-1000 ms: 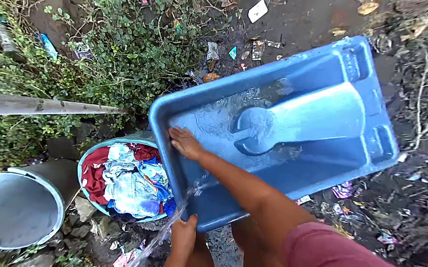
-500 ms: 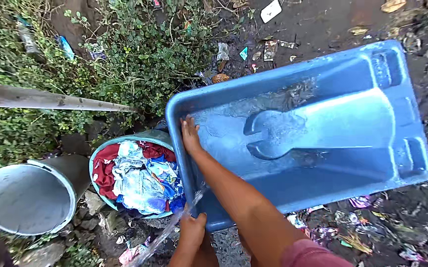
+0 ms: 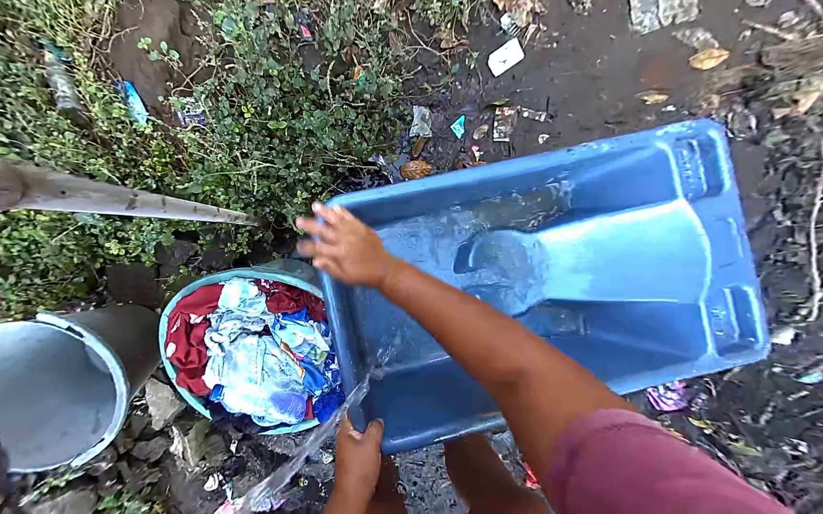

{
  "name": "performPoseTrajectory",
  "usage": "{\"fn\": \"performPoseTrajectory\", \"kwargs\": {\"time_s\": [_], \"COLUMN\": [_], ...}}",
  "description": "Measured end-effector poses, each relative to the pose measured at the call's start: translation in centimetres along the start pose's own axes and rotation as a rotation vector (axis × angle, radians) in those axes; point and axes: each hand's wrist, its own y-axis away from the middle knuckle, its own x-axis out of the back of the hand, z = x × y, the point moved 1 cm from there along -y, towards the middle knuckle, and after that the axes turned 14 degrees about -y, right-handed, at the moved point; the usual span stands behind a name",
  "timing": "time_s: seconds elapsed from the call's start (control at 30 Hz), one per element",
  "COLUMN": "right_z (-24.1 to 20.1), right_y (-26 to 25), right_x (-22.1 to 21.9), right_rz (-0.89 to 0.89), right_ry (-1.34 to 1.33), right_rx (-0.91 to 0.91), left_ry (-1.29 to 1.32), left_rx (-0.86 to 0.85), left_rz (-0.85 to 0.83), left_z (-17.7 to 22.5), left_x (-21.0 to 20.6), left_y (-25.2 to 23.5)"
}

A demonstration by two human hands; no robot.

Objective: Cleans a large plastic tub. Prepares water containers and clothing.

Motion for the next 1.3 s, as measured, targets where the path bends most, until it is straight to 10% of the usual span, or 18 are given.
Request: {"fn": "performPoseTrajectory", "kwargs": {"time_s": [0.47,0.7,0.87,1.17,1.3], "right_z": [14.4,9.7,14.0,10.9,4.4], "right_y": [19.6,15.4,24.8,19.0,17.5], "right_x": [31.5,20.6,31.2,10.5,-1.9], "right_rz": [0.591,0.390,0.435,0.240,0.139], "right_ry": [0.585,0.458,0.707,0.375,0.180], "right_rx": [-1.312,-0.744,-1.068,-1.206,-0.751], "left_ry": [0.120,0.085,0.174,0.066,0.011], "left_rx": [0.043,0.031,0.044,0.012,-0.001], "left_rz": [0.094,0.111,0.176,0.106,0.071], "left_z": [0.0,1.4,0.2,0.0,-0.2], "left_x": [-1.7,-1.7,-2.5,-1.3,-1.0], "left_y": [1.3,1.4,1.5,0.9,0.8]}}
